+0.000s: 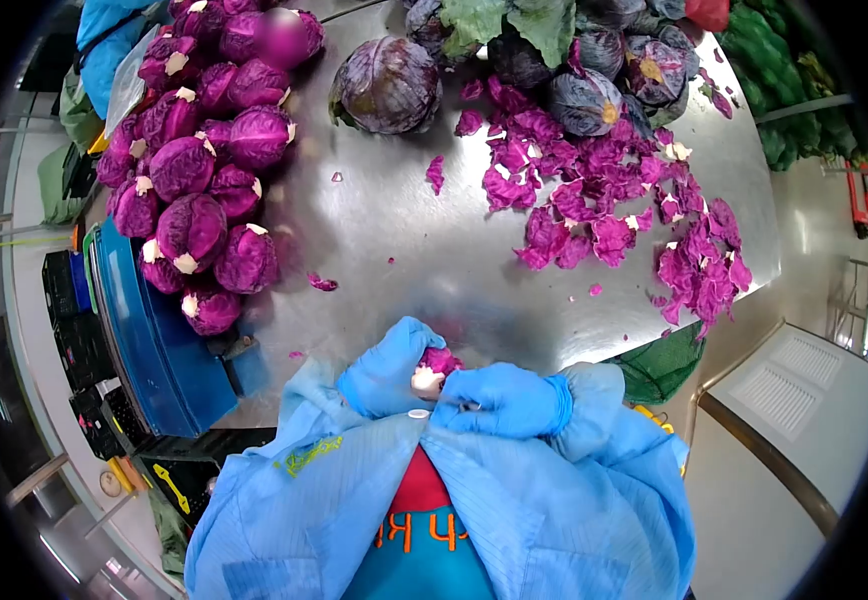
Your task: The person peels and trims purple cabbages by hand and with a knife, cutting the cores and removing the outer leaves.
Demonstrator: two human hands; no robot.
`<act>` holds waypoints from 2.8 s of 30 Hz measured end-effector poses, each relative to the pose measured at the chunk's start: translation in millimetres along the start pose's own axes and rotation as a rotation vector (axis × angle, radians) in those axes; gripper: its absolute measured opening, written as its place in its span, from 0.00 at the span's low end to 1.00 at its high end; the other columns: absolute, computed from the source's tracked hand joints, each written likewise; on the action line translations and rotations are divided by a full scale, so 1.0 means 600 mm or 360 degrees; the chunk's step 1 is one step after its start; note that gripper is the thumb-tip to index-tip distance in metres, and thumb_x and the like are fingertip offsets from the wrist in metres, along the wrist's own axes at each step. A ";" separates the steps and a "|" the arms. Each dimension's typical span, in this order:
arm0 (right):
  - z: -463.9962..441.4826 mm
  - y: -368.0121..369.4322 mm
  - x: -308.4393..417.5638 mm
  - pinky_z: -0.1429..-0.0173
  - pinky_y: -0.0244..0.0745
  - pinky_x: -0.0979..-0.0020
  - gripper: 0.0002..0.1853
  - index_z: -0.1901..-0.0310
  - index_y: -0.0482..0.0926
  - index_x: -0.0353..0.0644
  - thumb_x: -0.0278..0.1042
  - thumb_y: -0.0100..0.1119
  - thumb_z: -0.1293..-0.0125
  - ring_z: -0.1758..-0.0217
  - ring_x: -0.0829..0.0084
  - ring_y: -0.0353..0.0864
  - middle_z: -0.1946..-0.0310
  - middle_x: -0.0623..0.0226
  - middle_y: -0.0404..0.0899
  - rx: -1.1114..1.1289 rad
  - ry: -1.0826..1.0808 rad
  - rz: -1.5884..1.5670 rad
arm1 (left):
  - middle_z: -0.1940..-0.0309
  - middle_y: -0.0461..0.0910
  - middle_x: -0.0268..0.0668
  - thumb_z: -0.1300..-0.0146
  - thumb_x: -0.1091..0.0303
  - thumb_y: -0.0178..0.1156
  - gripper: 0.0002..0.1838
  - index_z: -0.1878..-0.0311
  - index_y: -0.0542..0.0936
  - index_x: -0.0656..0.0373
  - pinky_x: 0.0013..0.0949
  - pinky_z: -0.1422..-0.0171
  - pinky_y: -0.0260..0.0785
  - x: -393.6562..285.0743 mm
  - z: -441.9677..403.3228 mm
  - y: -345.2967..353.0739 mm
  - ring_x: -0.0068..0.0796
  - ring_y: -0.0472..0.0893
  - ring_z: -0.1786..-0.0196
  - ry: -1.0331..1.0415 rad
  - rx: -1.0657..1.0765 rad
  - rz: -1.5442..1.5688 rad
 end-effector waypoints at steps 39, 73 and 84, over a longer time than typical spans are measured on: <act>0.001 -0.095 -0.043 0.36 0.70 0.71 0.27 0.36 0.73 0.39 0.34 0.67 0.37 0.42 0.76 0.75 0.43 0.66 0.78 -0.0918 -0.0127 -0.0489 | 0.43 0.76 0.45 0.36 0.36 0.53 0.39 0.35 0.68 0.61 0.44 0.45 0.79 0.002 -0.030 0.038 0.41 0.80 0.45 -0.0985 -0.0034 0.2715; 1.091 0.059 -0.879 0.55 0.75 0.69 0.31 0.34 0.70 0.47 0.55 0.58 0.35 0.60 0.74 0.77 0.59 0.69 0.79 -0.4122 -0.1162 -0.1716 | 0.58 0.81 0.32 0.34 0.55 0.61 0.17 0.48 0.78 0.54 0.38 0.53 0.75 0.087 -0.143 0.231 0.31 0.81 0.56 -0.1347 0.0023 0.1663; 0.755 -0.520 -0.399 0.23 0.48 0.67 0.29 0.30 0.63 0.37 0.23 0.46 0.34 0.26 0.67 0.58 0.29 0.63 0.63 -0.3174 -0.0901 0.0141 | 0.26 0.51 0.52 0.65 0.54 0.82 0.67 0.25 0.48 0.65 0.45 0.20 0.43 0.059 -0.402 0.054 0.52 0.51 0.24 -0.0057 -0.1074 -0.1030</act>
Point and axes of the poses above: each hand's wrist, its own z-axis away from the middle knuckle, its own y-axis out of the palm, x = y × z, the point moved 7 cm from there along -z, towards the middle knuckle
